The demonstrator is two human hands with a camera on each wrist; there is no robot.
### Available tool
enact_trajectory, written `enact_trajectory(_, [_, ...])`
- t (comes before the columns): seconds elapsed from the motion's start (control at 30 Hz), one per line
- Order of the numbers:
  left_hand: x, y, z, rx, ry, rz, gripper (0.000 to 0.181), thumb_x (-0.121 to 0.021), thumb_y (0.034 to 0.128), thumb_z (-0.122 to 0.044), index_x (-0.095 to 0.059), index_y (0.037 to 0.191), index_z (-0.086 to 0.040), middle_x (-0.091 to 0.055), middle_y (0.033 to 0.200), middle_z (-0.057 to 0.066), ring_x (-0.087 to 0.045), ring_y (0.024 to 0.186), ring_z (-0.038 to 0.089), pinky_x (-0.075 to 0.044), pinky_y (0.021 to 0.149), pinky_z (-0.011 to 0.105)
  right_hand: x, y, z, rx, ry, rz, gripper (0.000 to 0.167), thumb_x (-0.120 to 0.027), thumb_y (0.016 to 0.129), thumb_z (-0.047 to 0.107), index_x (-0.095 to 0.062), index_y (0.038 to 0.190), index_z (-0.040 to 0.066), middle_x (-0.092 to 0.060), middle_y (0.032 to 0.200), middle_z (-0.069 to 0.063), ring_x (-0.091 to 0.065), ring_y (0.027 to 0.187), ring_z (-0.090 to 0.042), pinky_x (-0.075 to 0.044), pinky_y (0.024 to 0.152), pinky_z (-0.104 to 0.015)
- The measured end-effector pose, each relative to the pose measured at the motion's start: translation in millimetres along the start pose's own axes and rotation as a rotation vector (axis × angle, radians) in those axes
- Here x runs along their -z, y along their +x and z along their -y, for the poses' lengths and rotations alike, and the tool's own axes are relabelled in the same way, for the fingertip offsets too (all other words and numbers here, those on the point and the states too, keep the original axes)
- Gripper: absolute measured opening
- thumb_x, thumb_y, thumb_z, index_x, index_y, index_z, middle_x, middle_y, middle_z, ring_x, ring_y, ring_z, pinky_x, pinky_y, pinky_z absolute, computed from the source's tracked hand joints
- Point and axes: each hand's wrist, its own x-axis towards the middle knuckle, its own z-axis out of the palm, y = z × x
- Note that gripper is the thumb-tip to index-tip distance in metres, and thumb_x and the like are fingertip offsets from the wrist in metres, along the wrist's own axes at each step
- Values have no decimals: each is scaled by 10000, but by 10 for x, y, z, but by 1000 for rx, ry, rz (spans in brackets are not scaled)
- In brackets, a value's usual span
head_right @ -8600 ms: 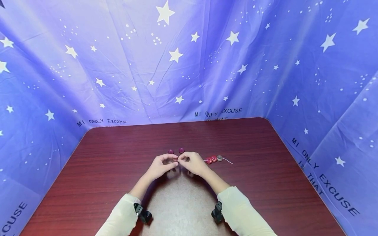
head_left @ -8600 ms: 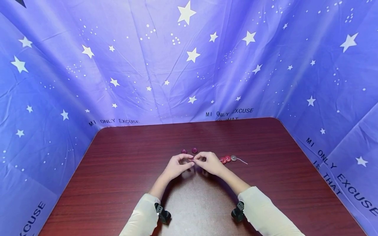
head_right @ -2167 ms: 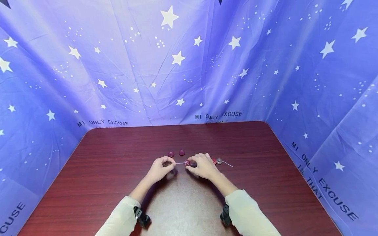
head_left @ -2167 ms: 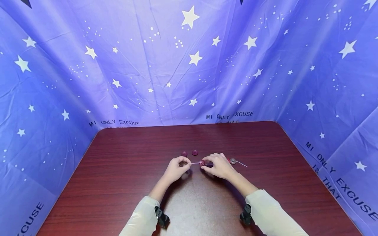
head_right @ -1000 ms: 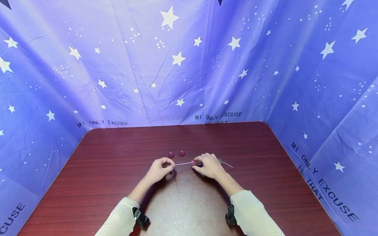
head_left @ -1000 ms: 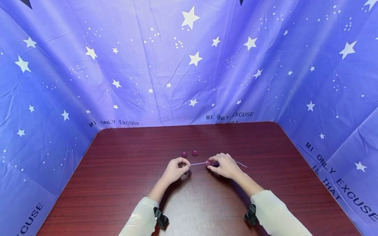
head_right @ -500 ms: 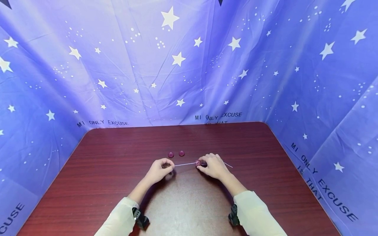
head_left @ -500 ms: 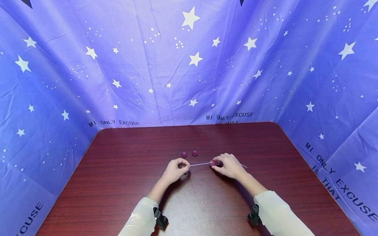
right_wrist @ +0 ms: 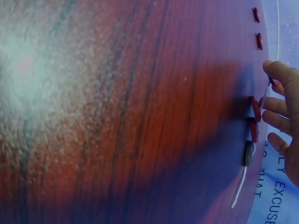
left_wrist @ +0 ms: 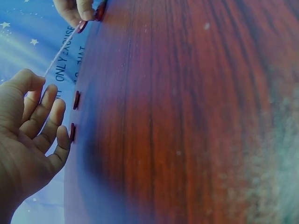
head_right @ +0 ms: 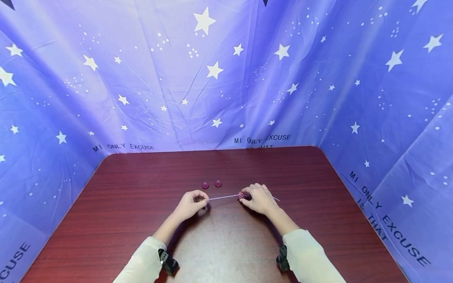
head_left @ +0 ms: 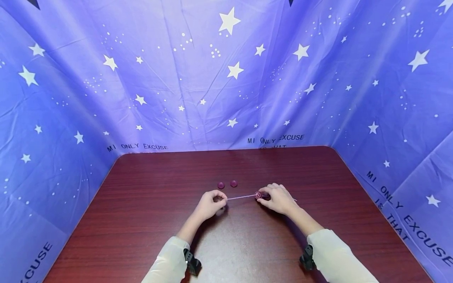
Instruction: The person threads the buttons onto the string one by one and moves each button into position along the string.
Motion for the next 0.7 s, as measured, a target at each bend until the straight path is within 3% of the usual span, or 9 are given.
enact_trajectory(0.7, [17, -9, 20, 2, -30, 12, 61, -629, 825, -82, -658, 850, -34, -635, 720, 25, -543, 651, 55, -456, 609, 170, 13, -22, -80, 18, -53, 2, 260, -746, 740, 326, -720, 931, 151, -645, 839, 18, -553, 818, -192, -380, 683, -327])
